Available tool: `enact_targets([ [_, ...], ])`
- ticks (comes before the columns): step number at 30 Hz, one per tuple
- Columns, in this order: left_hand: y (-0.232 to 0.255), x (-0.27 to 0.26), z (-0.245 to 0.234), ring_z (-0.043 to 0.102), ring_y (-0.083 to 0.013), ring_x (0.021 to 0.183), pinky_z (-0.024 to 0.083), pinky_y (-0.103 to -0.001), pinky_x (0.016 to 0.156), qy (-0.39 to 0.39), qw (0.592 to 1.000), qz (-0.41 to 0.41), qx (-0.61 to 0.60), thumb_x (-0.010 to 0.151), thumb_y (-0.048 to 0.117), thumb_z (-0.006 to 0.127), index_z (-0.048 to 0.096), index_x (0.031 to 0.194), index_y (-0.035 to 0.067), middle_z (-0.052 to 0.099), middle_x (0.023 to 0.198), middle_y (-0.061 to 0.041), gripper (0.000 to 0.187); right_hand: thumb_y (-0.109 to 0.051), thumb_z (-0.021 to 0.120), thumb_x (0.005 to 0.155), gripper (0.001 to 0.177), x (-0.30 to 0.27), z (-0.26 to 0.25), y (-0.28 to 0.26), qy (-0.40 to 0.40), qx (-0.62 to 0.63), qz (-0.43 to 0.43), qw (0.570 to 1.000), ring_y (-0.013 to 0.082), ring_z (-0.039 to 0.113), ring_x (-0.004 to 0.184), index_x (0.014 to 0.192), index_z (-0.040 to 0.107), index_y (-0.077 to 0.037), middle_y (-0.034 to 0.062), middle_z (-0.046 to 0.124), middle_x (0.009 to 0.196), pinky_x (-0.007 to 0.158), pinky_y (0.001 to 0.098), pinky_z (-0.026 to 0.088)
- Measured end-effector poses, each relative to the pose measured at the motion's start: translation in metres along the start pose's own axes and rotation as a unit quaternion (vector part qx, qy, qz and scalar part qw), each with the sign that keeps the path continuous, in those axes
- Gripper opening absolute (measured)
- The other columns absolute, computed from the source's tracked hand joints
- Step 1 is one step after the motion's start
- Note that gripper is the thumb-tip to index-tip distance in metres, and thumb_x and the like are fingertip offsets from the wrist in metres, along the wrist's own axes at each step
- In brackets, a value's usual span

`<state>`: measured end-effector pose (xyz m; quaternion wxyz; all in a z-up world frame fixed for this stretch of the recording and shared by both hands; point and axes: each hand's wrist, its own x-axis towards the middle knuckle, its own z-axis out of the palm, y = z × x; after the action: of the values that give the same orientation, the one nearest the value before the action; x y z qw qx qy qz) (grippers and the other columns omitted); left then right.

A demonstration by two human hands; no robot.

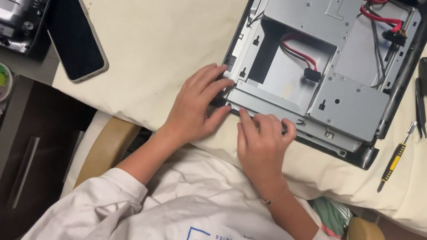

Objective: The person uses a screwdriver to remove screws from the bottom casing of an electronic device. They then detach the casing and set it aside, revealing the internal components and wiring of the device.

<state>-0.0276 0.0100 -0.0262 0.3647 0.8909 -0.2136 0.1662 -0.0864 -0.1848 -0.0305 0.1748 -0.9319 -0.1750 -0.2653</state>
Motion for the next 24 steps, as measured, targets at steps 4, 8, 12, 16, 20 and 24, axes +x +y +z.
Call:
enact_targets([
  [4, -0.012, 0.020, -0.002, 0.051, -0.0390, 0.141, 0.039, -0.051, 0.119, -0.064, 0.997, 0.004, -0.051, 0.083, 0.025, 0.083, 0.058, 0.146, 0.016, 0.060, 0.146, -0.015, 0.068, -0.016, 0.073, 0.095, 0.013, 0.007, 0.012, -0.006, -0.013, -0.005, 0.019, 1.000, 0.0201, 0.059, 0.088, 0.107, 0.078, -0.015, 0.0010, 0.056, 0.083, 0.100, 0.0521, 0.030],
  [8, -0.025, 0.021, 0.008, 0.052, -0.0386, 0.140, 0.040, -0.051, 0.119, -0.084, 0.993, -0.001, -0.088, 0.080, 0.042, 0.087, 0.059, 0.146, 0.016, 0.066, 0.138, -0.017, 0.076, -0.015, 0.076, 0.093, 0.002, 0.006, 0.020, -0.001, -0.016, 0.006, 0.022, 1.000, 0.0178, 0.057, 0.082, 0.095, 0.076, -0.014, -0.0021, 0.053, 0.076, 0.097, 0.0504, 0.029],
  [12, -0.022, 0.020, 0.003, 0.051, -0.0358, 0.142, 0.039, -0.048, 0.121, -0.085, 0.993, -0.013, -0.076, 0.082, 0.041, 0.087, 0.055, 0.148, 0.009, 0.066, 0.139, -0.017, 0.080, -0.012, 0.075, 0.094, 0.001, 0.004, 0.013, -0.003, -0.029, 0.026, 0.028, 0.999, 0.0176, 0.056, 0.080, 0.094, 0.076, -0.012, -0.0022, 0.053, 0.074, 0.097, 0.0503, 0.029],
  [16, -0.019, 0.023, -0.001, 0.053, -0.0359, 0.140, 0.039, -0.046, 0.121, -0.086, 0.993, -0.025, -0.082, 0.080, 0.041, 0.089, 0.054, 0.147, 0.001, 0.067, 0.135, -0.021, 0.085, -0.019, 0.074, 0.093, 0.026, -0.033, -0.001, 0.007, -0.012, -0.007, 0.012, 1.000, 0.0238, 0.061, 0.102, 0.118, 0.076, -0.017, 0.0031, 0.062, 0.101, 0.099, 0.0517, 0.029],
  [20, -0.017, 0.024, -0.002, 0.052, -0.0364, 0.140, 0.039, -0.046, 0.121, -0.087, 0.993, -0.019, -0.076, 0.081, 0.038, 0.089, 0.055, 0.145, -0.001, 0.067, 0.134, -0.024, 0.082, -0.025, 0.076, 0.095, 0.019, -0.066, -0.012, 0.033, 0.023, -0.057, 0.083, 0.995, 0.0247, 0.061, 0.105, 0.112, 0.077, -0.016, 0.0033, 0.063, 0.104, 0.103, 0.0535, 0.025],
  [24, -0.017, 0.023, -0.002, 0.052, -0.0363, 0.140, 0.039, -0.046, 0.121, -0.085, 0.993, -0.013, -0.076, 0.081, 0.038, 0.089, 0.058, 0.143, -0.001, 0.068, 0.132, -0.022, 0.079, -0.026, 0.073, 0.099, 0.021, -0.065, -0.014, 0.039, 0.028, -0.075, 0.114, 0.990, 0.0257, 0.062, 0.106, 0.116, 0.075, -0.014, 0.0040, 0.063, 0.104, 0.102, 0.0543, 0.024],
])
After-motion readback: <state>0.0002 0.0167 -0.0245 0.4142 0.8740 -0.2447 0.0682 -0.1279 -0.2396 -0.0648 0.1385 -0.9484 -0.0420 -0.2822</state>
